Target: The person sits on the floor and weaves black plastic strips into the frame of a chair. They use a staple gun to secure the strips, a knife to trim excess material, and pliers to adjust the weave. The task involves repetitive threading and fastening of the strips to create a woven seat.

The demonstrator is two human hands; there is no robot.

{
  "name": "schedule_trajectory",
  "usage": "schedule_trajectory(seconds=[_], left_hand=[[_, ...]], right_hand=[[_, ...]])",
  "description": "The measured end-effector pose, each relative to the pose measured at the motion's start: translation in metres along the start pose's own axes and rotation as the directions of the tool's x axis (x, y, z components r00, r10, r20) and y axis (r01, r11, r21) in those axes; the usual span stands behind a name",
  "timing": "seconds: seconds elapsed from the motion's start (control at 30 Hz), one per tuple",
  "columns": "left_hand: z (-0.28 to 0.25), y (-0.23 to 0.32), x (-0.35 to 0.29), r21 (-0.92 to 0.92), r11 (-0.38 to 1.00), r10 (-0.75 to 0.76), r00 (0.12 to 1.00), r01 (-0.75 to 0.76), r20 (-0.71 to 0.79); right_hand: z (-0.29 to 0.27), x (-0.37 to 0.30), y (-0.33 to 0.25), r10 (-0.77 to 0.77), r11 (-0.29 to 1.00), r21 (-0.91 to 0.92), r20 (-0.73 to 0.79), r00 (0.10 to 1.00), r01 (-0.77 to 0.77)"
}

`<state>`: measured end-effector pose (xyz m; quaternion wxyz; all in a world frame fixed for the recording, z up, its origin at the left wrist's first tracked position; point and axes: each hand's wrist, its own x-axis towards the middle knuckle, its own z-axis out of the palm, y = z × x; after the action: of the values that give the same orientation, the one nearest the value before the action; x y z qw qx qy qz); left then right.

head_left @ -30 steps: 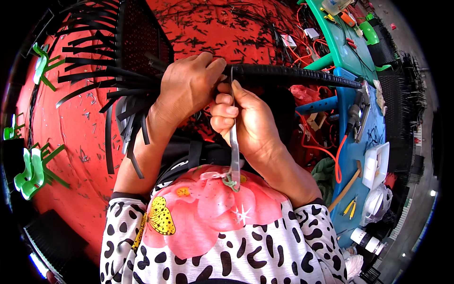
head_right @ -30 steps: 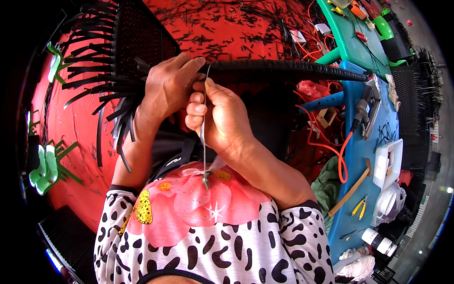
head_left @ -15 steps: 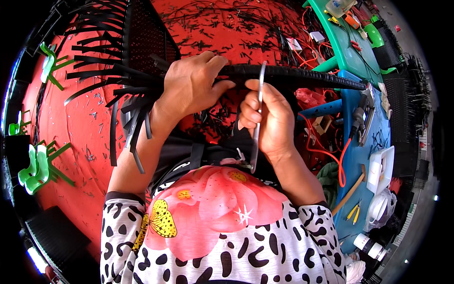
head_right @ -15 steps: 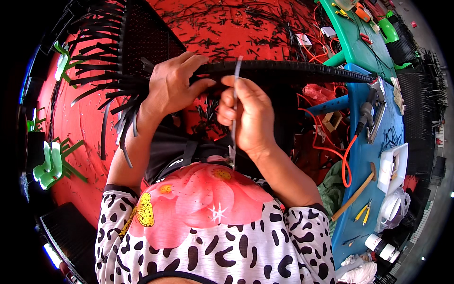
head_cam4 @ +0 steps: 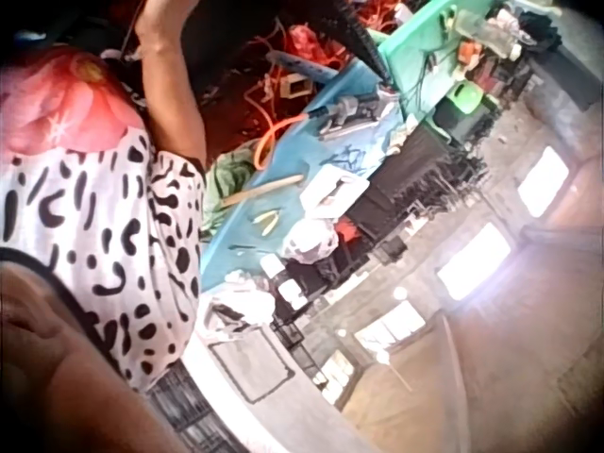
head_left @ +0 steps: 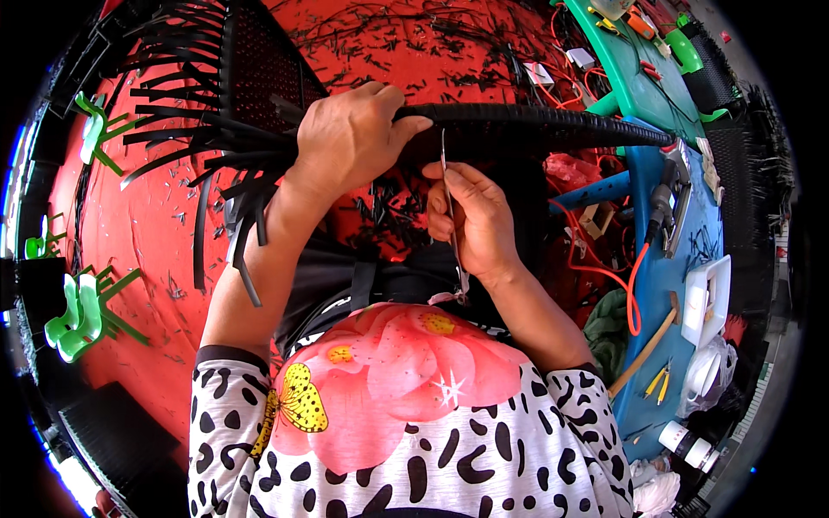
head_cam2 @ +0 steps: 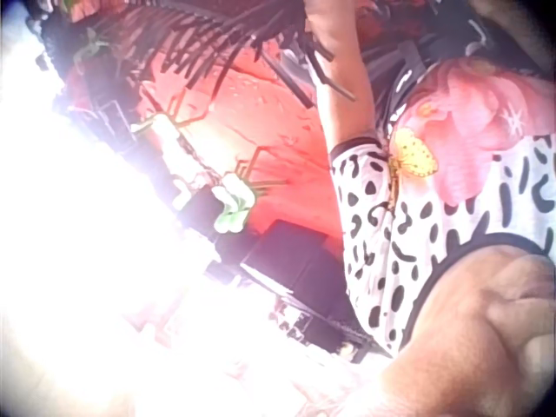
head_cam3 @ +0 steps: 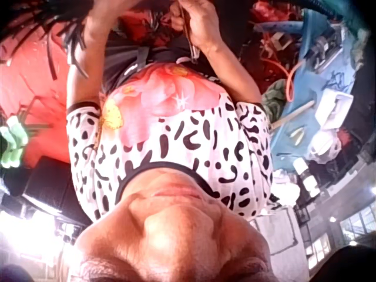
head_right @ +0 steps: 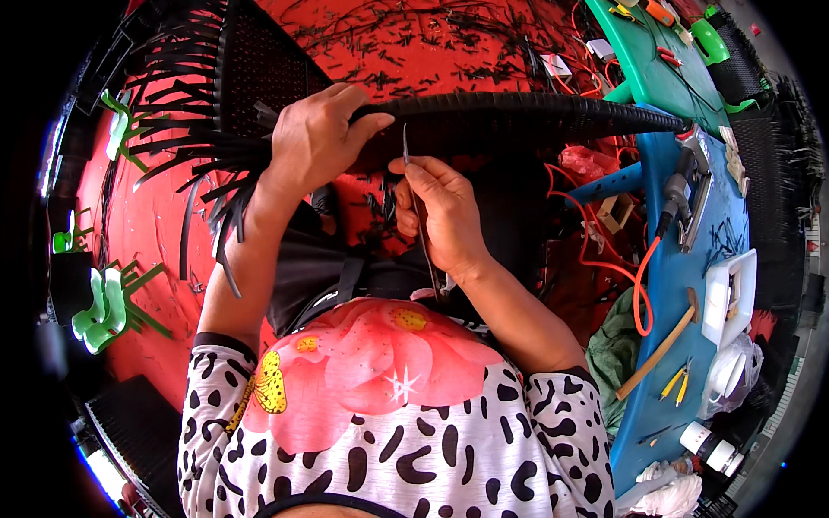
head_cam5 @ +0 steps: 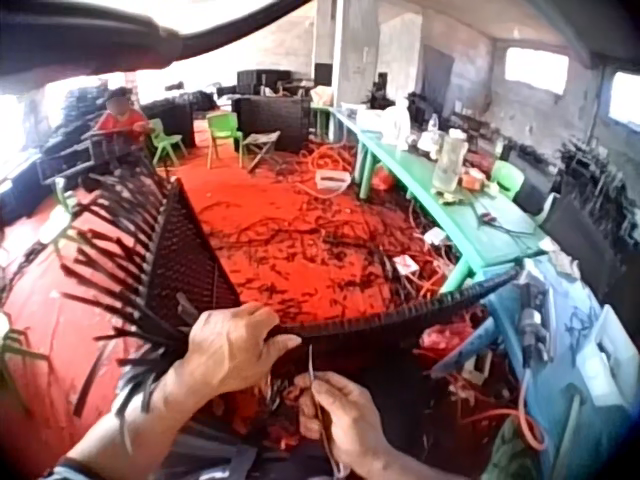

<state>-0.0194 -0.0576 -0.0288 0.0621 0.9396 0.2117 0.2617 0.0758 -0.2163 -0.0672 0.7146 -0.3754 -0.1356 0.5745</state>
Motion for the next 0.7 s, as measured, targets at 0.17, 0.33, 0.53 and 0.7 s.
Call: schedule_trajectory(seconds=[0.17, 0.33, 0.53, 0.7], left_hand=[[-0.009, -0.005, 0.002, -0.123, 0.992, 0.035, 0.995, -0.024, 0.088], [-0.011, -0.009, 0.005, -0.171, 0.985, 0.060, 0.991, -0.039, 0.122], [-0.006, -0.009, 0.011, -0.186, 0.979, 0.102, 0.992, -0.086, 0.076], [-0.006, -0.014, 0.015, -0.243, 0.969, 0.090, 0.985, -0.052, 0.149]], right_hand=[[-0.003, 0.007, 0.005, 0.030, 0.999, -0.027, -0.018, 0.999, -0.031], [0.004, 0.017, 0.009, -0.002, 1.000, -0.026, -0.037, 0.999, 0.001], [0.001, 0.022, 0.008, -0.015, 0.999, -0.034, -0.044, 0.999, 0.014], [-0.001, 0.020, 0.006, 0.000, 1.000, -0.027, -0.055, 0.999, -0.001]])
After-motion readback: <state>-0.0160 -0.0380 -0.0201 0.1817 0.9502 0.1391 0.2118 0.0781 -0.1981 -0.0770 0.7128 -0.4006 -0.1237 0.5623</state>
